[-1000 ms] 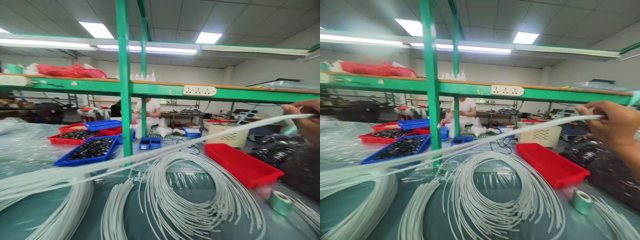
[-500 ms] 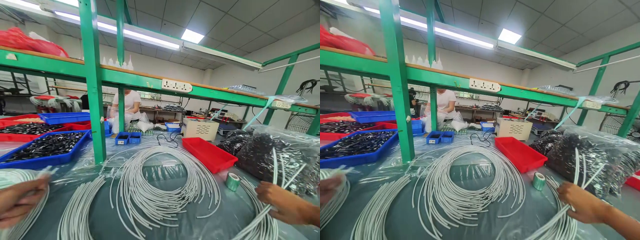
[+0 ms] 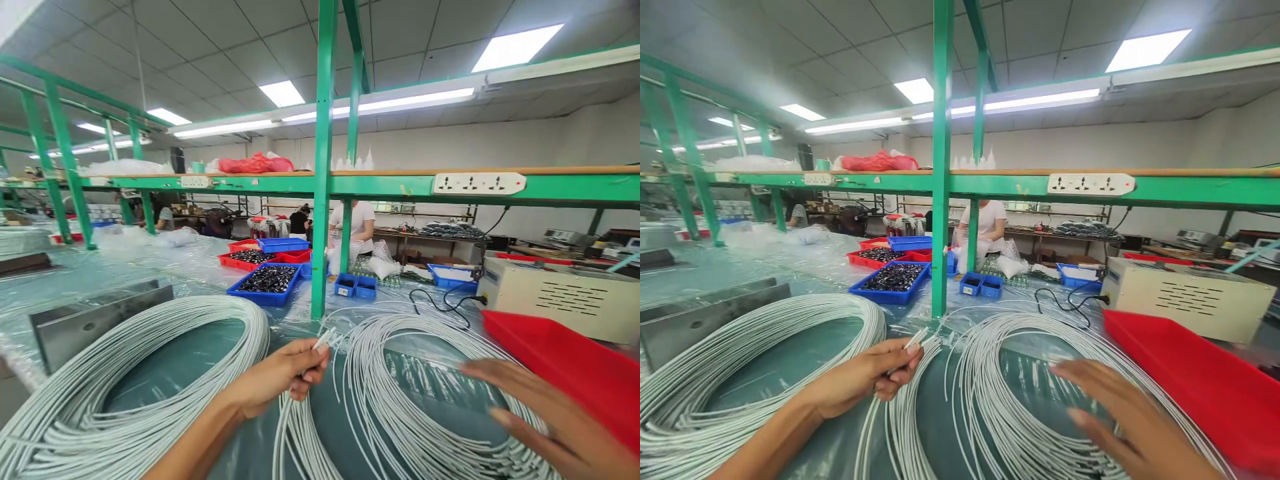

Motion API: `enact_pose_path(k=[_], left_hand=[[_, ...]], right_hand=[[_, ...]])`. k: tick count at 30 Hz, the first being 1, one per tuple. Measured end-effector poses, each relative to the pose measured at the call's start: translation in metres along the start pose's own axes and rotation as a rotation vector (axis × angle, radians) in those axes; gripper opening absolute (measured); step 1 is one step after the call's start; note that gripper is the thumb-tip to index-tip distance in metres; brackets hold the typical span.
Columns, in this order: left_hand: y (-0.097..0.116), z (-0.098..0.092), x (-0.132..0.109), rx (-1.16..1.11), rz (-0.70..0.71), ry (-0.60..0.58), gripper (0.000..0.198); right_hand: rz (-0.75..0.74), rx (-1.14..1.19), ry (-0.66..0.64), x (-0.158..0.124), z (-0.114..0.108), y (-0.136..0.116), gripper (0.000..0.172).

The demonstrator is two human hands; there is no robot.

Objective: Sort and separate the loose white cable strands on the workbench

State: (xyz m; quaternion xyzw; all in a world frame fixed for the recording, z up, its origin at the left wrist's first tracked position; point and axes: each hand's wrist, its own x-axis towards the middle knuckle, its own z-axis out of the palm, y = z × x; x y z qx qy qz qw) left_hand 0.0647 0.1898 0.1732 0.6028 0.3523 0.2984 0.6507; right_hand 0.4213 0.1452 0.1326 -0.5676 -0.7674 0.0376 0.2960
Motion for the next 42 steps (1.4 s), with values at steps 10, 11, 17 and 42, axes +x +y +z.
enact_pose_path(k=[10, 11, 17, 42], left_hand=[[0.013, 0.011, -0.020, 0.026, 0.089, -0.009, 0.029], [0.013, 0.011, -0.021, 0.030, 0.101, -0.014, 0.029], [0.009, 0.008, -0.017, -0.036, 0.134, -0.053, 0.029], [0.007, 0.012, -0.020, 0.059, 0.236, 0.016, 0.033]], right_hand=[[-0.382, 0.582, -0.216, 0.072, 0.063, -0.164, 0.052], [-0.381, 0.620, -0.201, 0.072, 0.068, -0.165, 0.052], [-0.395, 0.749, -0.163, 0.073, 0.083, -0.170, 0.047], [-0.059, 1.050, -0.105, 0.086, 0.078, -0.176, 0.041]])
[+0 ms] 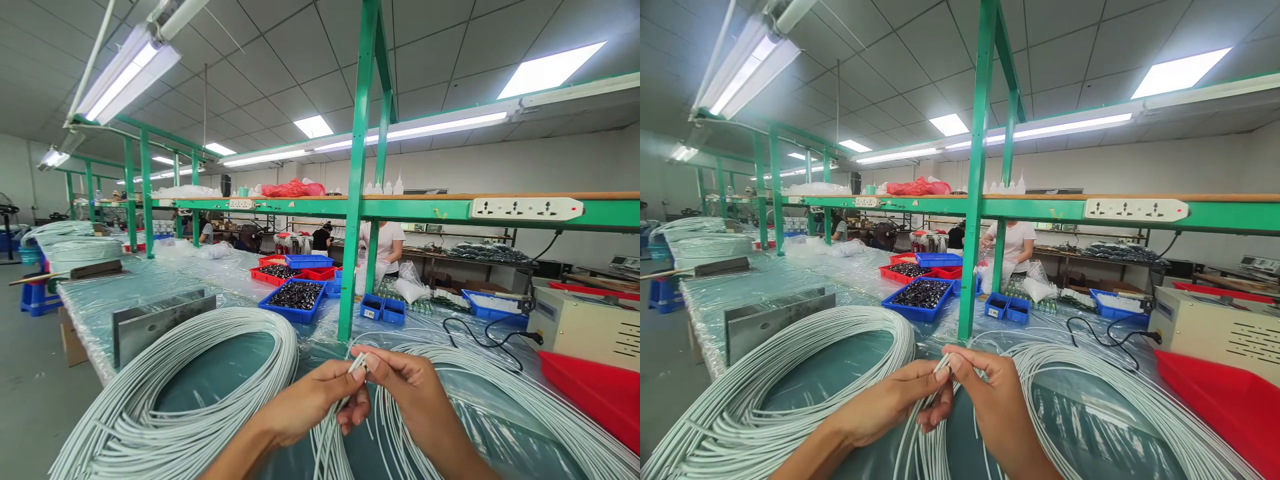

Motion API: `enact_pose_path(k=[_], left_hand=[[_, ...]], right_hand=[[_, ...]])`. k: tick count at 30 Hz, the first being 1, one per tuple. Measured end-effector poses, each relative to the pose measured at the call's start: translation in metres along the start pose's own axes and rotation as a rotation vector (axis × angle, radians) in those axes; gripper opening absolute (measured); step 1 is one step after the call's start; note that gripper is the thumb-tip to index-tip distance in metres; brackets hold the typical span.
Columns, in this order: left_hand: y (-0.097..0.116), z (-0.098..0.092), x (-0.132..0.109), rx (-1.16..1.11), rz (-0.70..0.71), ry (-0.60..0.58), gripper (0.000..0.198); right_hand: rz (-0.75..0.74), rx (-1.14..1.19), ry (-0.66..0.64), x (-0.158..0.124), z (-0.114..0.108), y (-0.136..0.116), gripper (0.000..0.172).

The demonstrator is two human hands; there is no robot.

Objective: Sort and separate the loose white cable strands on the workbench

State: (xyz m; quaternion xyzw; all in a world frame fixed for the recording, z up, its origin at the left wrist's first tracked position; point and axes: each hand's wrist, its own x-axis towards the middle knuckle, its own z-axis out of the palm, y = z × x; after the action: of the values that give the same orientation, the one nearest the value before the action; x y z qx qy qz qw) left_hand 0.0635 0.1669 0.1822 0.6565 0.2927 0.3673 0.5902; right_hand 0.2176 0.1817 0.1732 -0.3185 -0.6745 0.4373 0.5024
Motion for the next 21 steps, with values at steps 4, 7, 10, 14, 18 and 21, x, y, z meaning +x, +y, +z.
enact_pose_path(k=[4, 7, 10, 14, 18, 21], left_hand=[[0.003, 0.003, -0.001, 0.126, 0.069, 0.004, 0.040], [0.002, 0.003, -0.001, 0.151, 0.065, -0.001, 0.042], [0.000, 0.002, -0.001, 0.100, 0.059, 0.028, 0.038], [-0.004, 0.001, -0.002, -0.012, 0.029, 0.041, 0.034], [-0.003, 0.003, -0.004, -0.048, 0.001, 0.036, 0.033], [0.000, 0.003, -0.005, -0.064, 0.000, 0.022, 0.032]], right_hand=[[-0.061, -0.065, 0.006, -0.002, 0.003, 0.002, 0.042], [-0.101, -0.093, -0.001, -0.004, 0.005, 0.003, 0.044], [-0.112, -0.121, -0.017, -0.007, 0.004, 0.001, 0.045], [-0.124, -0.135, 0.083, -0.009, 0.000, 0.001, 0.048], [-0.163, -0.083, 0.223, -0.005, -0.004, 0.004, 0.038], [-0.122, 0.020, 0.223, -0.002, -0.005, 0.004, 0.038]])
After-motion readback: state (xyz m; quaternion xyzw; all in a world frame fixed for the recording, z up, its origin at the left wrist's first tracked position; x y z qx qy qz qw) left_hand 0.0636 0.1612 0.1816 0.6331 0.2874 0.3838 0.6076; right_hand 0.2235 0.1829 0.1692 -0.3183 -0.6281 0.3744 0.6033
